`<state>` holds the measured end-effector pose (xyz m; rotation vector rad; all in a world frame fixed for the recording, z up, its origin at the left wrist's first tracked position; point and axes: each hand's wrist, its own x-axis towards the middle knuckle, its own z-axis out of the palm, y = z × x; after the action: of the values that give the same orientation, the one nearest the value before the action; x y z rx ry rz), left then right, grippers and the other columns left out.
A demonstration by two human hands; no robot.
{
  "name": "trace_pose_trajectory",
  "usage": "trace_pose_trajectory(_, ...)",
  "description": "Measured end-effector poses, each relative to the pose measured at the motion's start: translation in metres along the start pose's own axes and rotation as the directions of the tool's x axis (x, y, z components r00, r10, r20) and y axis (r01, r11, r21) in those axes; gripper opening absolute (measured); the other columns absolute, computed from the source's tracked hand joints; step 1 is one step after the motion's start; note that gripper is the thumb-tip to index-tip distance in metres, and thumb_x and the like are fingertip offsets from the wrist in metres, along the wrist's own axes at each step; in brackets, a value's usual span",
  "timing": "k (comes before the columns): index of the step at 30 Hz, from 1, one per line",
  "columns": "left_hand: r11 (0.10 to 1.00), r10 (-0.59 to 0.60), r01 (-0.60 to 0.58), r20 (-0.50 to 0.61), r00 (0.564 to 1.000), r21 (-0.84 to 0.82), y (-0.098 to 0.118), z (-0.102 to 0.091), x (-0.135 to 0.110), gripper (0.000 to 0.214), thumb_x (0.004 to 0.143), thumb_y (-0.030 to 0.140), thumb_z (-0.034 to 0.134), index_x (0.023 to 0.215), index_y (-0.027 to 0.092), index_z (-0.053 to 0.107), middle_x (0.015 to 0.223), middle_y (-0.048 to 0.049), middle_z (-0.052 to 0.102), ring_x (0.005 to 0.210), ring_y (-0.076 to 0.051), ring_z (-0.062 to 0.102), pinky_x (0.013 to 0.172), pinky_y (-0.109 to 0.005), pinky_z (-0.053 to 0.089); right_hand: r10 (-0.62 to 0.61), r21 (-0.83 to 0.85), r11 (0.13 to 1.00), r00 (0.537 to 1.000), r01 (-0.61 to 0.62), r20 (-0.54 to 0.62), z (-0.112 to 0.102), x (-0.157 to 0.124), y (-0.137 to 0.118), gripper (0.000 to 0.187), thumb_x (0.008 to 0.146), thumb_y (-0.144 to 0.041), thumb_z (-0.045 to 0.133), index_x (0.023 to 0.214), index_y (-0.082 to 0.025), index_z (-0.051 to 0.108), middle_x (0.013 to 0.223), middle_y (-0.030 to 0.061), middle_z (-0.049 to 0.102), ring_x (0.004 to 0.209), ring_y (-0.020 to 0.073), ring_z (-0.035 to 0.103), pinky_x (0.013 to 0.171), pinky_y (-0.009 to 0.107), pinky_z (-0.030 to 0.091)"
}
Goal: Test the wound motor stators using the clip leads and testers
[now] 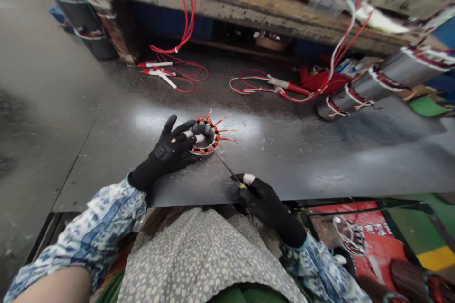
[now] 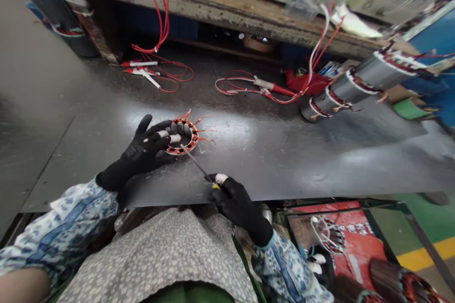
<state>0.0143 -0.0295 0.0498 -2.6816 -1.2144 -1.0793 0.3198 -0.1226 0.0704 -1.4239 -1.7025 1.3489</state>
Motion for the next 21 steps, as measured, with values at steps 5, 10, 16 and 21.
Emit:
trace_pose_trajectory(5,0.994,0.024,-0.038,0.128,0.992,0.107,-0.016,-0.001,0.015,0.029,0.093,0.056,0.07,0.094,0.027,0.075,0.094,-0.0065,0.077,0.113,-0.033,0.07,0.103,-0.055,0.052,-0.148,-0.161,0.978,0.984,0.132,-0.097,0.014,-0.006,0.025,0.03,0.097,-0.043,0.062,0.109,-0.021,0.079,0.102,0.0121,0.081,0.096,0.0277,0.075,0.087,0.041,0.06)
trace_pose_trajectory(10,0.99,0.118,-0.126,0.116,0.986,0.061,-0.01,-0.005,0.03,0.031,0.099,0.052,0.065,0.097,0.023,0.076,0.095,-0.0078,0.078,0.094,-0.027,0.071,0.083,-0.044,0.052,-0.096,-0.125,0.989,0.984,0.077,-0.149,0.015,-0.001,0.028,0.035,0.097,-0.047,0.06,0.114,-0.022,0.078,0.087,0.0095,0.079,0.089,0.0284,0.075,0.075,0.037,0.06)
trace_pose_trajectory(16,0.992,0.127,-0.128,0.049,0.991,0.019,-0.013,0.002,0.031,0.031,0.1,0.052,0.062,0.09,0.026,0.073,0.093,-0.0045,0.08,0.099,-0.027,0.073,0.114,-0.055,0.042,0.176,0.224,0.958,0.984,-0.181,0.039,0.024,0.015,-0.003,0.035,0.094,-0.052,0.064,0.107,-0.02,0.071,0.063,-0.004,0.059,0.049,0.0131,0.054,0.049,0.025,0.042)
trace_pose_trajectory(21,0.998,0.069,-0.07,0.059,0.996,0.01,-0.001,0.014,0.034,0.024,0.097,0.042,0.059,0.098,0.024,0.075,0.111,-0.0089,0.079,0.11,-0.031,0.073,0.109,-0.053,0.05,0.275,0.703,0.598,0.922,-0.385,0.271,0.058,0.04,-0.056,0.038,0.09,-0.058,0.07,0.093,-0.023,0.055,0.063,-0.0081,0.057,0.042,0.0072,0.043,0.041,0.019,0.032)
